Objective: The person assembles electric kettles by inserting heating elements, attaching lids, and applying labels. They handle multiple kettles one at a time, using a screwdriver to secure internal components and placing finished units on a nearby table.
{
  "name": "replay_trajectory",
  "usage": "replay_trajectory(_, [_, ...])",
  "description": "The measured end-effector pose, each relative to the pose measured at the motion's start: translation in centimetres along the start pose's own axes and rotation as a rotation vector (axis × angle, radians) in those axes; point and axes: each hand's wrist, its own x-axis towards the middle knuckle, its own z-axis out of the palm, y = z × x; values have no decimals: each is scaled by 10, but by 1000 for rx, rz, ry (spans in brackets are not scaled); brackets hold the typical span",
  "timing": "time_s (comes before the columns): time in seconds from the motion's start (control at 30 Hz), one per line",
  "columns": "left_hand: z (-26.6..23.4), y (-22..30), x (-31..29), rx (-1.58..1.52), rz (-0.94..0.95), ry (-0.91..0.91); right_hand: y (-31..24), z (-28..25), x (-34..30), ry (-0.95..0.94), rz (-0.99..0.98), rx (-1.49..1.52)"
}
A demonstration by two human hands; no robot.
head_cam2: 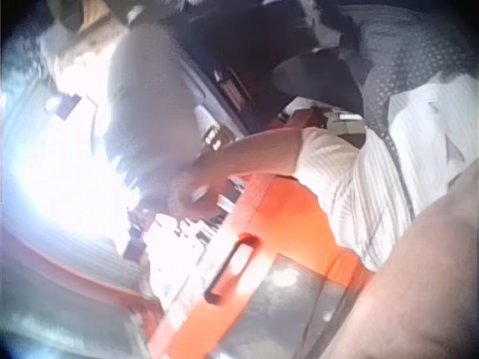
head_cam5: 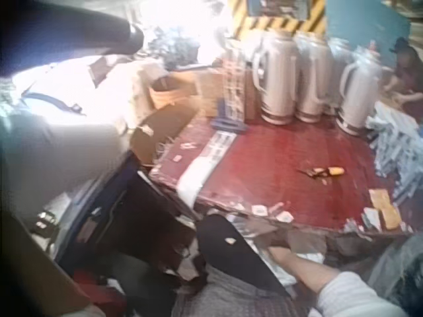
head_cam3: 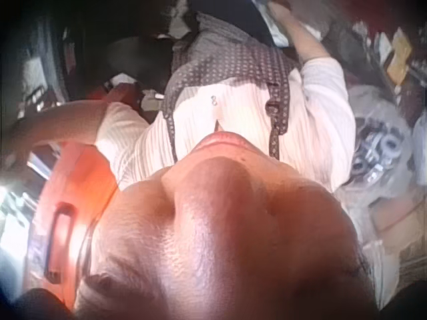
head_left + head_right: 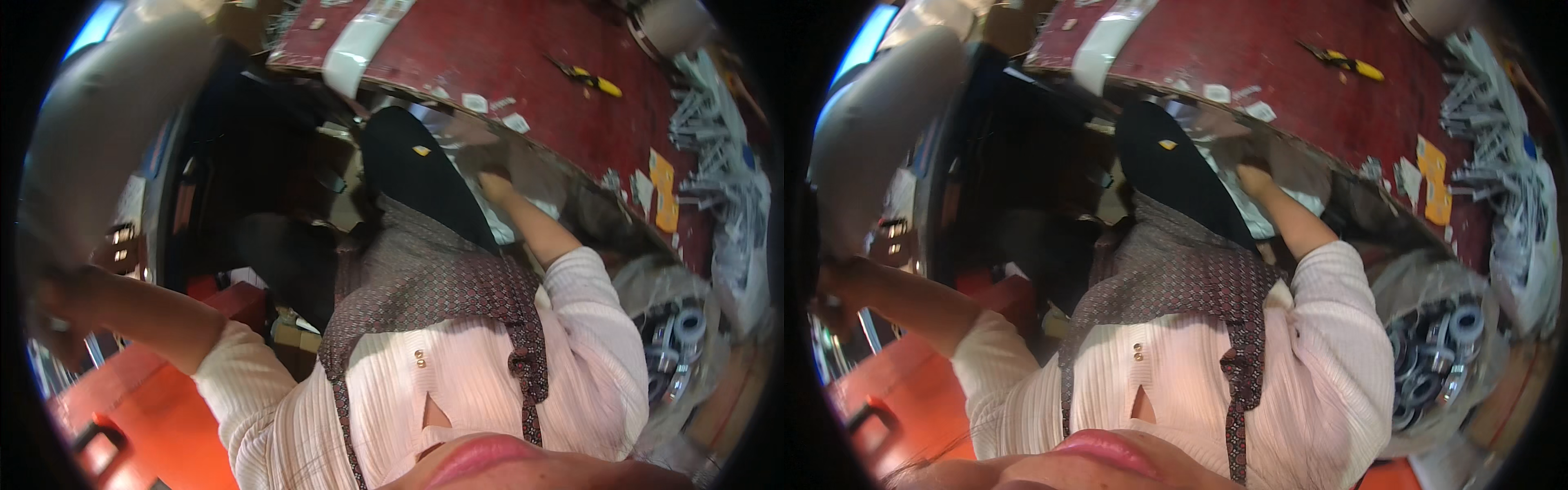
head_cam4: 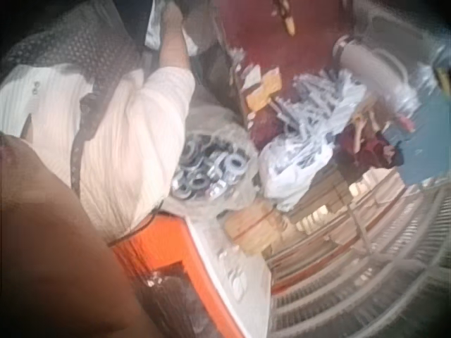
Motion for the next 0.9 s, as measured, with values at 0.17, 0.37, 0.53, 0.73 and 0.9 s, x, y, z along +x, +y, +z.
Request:
replay_trajectory(0.17, [-161,31,-63,-1419,-386,61,15,-19,7,206,-102,-93])
replay_trajectory(0.37, [-236,79,-75,-1777,-499,-728,-96,-147,-34,444,-128,1010])
replay_trajectory(0.53, [-246,90,-75,-2201,-633,-762,-181,-155,-28,434,-305,444])
replay_trajectory(0.73, [-252,71,-68,-2179,-791,-575,-185,-164,-34,695,-742,-153])
replay_trajectory(0.9, [-256,73,-67,-2206,-802,-567,-186,-175,-48,371,-902,-414])
